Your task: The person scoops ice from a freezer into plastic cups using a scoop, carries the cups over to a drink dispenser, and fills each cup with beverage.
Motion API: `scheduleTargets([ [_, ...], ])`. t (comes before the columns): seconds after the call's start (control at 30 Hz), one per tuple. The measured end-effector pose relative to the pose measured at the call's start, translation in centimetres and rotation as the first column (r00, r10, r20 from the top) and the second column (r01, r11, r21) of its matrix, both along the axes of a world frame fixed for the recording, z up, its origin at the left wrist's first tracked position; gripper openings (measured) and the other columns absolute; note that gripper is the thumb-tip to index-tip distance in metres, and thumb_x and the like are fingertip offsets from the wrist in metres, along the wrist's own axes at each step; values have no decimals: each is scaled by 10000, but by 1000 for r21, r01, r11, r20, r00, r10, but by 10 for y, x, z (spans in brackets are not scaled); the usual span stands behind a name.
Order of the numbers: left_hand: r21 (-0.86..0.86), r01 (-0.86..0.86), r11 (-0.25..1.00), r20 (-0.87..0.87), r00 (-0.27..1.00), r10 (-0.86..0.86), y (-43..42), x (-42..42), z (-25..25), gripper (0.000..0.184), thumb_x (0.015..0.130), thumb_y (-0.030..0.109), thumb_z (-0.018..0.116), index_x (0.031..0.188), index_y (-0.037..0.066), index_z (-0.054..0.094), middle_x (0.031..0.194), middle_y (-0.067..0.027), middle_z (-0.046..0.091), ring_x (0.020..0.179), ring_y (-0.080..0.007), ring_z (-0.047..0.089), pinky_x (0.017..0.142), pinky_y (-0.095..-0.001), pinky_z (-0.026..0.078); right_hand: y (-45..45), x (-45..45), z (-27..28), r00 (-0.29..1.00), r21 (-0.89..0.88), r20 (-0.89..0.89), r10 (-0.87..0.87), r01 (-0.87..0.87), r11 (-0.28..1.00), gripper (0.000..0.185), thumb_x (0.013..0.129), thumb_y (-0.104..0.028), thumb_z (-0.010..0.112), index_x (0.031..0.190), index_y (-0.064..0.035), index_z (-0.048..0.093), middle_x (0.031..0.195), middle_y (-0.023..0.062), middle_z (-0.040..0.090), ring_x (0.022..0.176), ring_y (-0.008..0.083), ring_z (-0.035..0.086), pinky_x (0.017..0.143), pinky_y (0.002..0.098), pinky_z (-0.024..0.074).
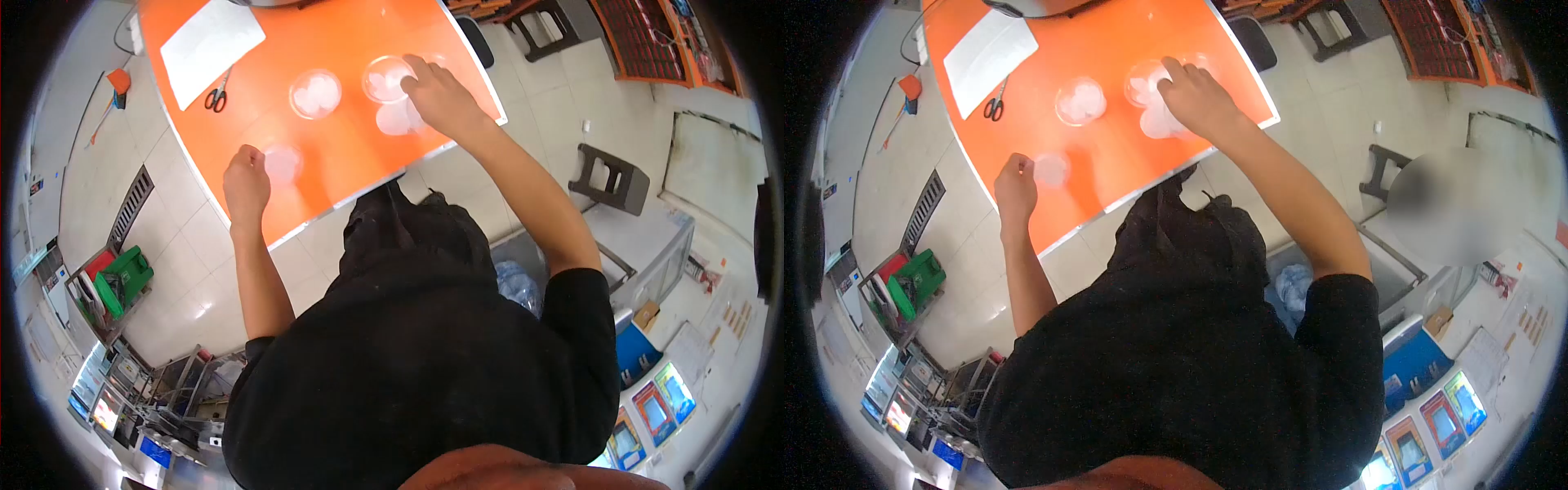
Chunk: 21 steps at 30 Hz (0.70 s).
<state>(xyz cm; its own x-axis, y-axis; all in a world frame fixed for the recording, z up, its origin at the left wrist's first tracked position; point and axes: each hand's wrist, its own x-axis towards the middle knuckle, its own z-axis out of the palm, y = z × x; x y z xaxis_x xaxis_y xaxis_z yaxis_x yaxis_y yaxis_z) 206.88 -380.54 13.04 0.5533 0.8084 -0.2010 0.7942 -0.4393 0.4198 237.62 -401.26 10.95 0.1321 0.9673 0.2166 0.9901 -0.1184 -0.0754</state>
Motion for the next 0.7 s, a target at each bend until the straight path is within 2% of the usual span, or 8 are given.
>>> scheduleTargets([
  [0.2, -122, -50, 991, 37, 998, 55, 2, -7, -12, 125, 996, 112, 566, 1000, 4, 629, 932, -135, 695, 842, -266, 664, 733, -412, 526, -1, -2, -5, 1000, -46, -4, -5, 5, 999, 166, 758, -86, 706, 903, -5, 690, 1254, 180, 591, 980, 297, 679, 831, 393, 573],
  [0.3, 136, -43, 990, 139, 990, 24, -1, -15, -8, 123, 972, 84, 560, 1027, 3, 633, 975, -138, 682, 864, -268, 652, 769, -390, 533, -2, -6, 2, 996, -126, -68, -57, 48, 991, 154, 812, -46, 661, 958, 0, 662, 1386, 177, 545, 1108, 314, 648, 929, 419, 545],
  [0.4, 454, -233, 860, 299, 949, 99, -17, -2, 19, 143, 943, 54, 559, 1052, 6, 638, 1008, -127, 663, 890, -247, 644, 803, -367, 532, -5, -8, 0, 996, -98, -57, -68, 62, 993, 152, 813, -62, 662, 953, -3, 662, 1395, 180, 543, 1103, 314, 649, 927, 416, 545],
  [0.47, 37, -138, 990, 665, 743, 79, -50, 36, 21, 140, 924, 32, 575, 1046, 16, 642, 1002, -103, 644, 890, -213, 638, 811, -341, 525, -5, -9, 3, 994, -103, -80, -69, 61, 993, 150, 810, -71, 661, 942, -1, 659, 1395, 187, 543, 1095, 319, 649, 924, 419, 545],
  [0.5, -144, 30, 989, 670, 738, 75, -63, 52, 8, 186, 921, 24, 578, 1101, 16, 623, 1034, -93, 636, 895, -180, 632, 806, -326, 524, -6, -10, 4, 994, -104, -89, -64, 54, 993, 149, 808, -75, 660, 937, 0, 658, 1395, 191, 543, 1091, 322, 649, 923, 421, 545],
  [0.53, -412, 200, 889, 658, 740, 139, -79, 70, -8, 292, 928, 49, 583, 1215, -1, 557, 1158, -128, 630, 877, -200, 672, 765, -340, 562, -6, -10, 4, 995, -93, -82, -60, 52, 994, 152, 815, -87, 656, 939, 1, 668, 1381, 195, 545, 1081, 319, 653, 914, 420, 551],
  [0.6, -625, 227, 747, 527, 828, 190, -113, 110, -11, 533, 939, 83, 630, 1425, -5, 432, 1391, -215, 521, 915, -226, 709, 706, -340, 587, -7, -13, 2, 996, -69, -66, -60, 56, 996, 165, 827, -110, 648, 942, 2, 689, 1353, 204, 550, 1060, 314, 662, 897, 419, 565],
  [0.7, -556, 230, 799, 536, 834, 132, -127, 135, -57, 669, 933, 70, 643, 1522, 5, 334, 1468, -253, 424, 874, -251, 722, 672, -345, 610, -8, -15, -1, 994, -56, -85, -66, 61, 997, 167, 822, -110, 649, 935, 6, 688, 1362, 211, 545, 1051, 313, 661, 896, 418, 566],
])
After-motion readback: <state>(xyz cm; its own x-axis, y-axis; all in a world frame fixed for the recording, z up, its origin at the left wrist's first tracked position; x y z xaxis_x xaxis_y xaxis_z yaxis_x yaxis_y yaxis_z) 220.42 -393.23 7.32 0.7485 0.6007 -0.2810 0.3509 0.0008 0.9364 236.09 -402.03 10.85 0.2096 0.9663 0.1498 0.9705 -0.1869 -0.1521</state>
